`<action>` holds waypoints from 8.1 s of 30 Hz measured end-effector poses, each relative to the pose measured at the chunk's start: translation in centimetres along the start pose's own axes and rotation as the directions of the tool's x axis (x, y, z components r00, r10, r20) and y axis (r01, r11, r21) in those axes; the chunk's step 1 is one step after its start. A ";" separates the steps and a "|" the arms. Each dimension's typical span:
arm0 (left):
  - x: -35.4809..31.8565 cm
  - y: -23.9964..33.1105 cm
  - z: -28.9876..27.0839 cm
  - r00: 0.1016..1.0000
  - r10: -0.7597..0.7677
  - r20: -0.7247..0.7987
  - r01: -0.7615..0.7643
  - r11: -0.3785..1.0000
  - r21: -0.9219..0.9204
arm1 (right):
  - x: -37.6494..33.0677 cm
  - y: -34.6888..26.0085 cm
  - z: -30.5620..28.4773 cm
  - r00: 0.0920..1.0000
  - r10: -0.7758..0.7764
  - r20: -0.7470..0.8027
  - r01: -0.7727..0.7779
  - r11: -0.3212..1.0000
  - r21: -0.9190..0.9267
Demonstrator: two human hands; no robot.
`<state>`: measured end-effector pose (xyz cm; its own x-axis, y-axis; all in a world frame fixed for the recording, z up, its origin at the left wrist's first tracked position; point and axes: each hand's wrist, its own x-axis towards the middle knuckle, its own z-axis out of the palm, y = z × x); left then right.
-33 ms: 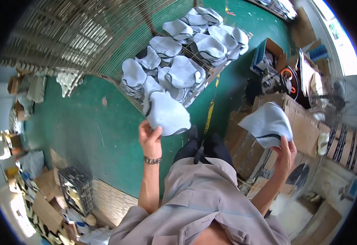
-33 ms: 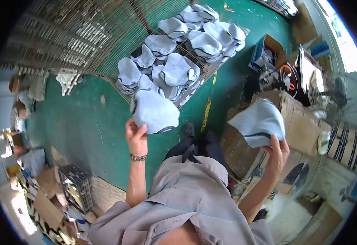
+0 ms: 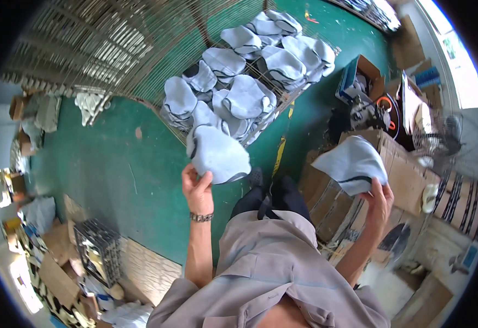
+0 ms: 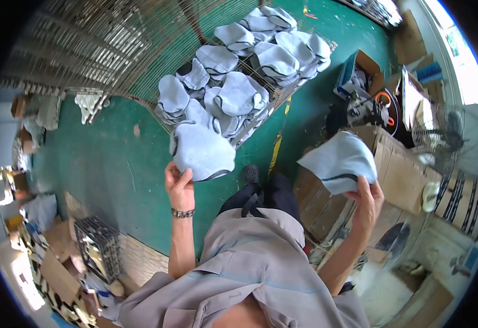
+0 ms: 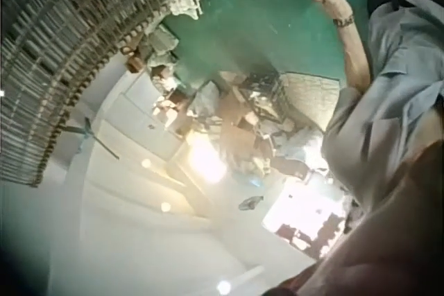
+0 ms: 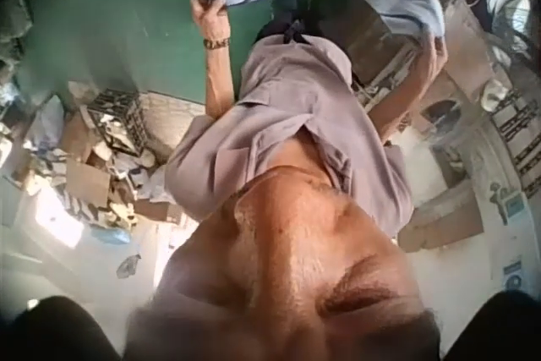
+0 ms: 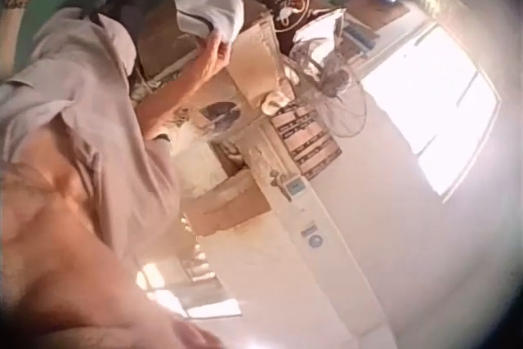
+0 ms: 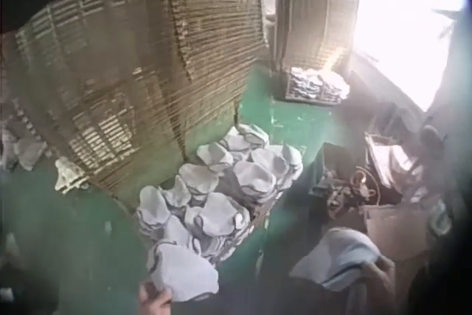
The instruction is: Applying adhesive and organizing bicycle seat covers in a workshop environment.
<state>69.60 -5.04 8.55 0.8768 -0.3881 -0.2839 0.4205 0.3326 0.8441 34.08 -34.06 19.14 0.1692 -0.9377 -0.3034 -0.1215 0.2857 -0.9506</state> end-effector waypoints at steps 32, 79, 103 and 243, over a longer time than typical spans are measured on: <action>18.7 -7.7 9.9 0.649 0.130 -0.750 -0.246 0.968 -0.046 | 45.1 36.9 70.8 0.551 0.783 0.289 -0.633 0.618 -0.466; 33.2 -15.9 9.0 0.972 0.049 -0.228 -0.199 0.683 -0.703 | 38.9 36.2 70.8 0.537 0.486 0.690 0.199 0.722 -0.663; 21.0 -0.1 19.1 0.717 0.190 0.671 0.175 0.883 -0.436 | 25.3 3.4 30.1 0.778 0.047 0.627 0.148 0.955 -0.256; -31.9 -21.2 34.6 -0.605 -0.576 0.550 0.389 0.389 0.835 | -20.4 12.4 -21.2 0.729 0.056 -0.682 0.146 0.961 0.234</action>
<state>24.63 -29.41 15.50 -0.9008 -0.4295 -0.0645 0.3096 -0.7392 0.5981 8.37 -15.55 14.94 -0.5506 -0.8026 -0.2294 0.1372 0.1841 -0.9733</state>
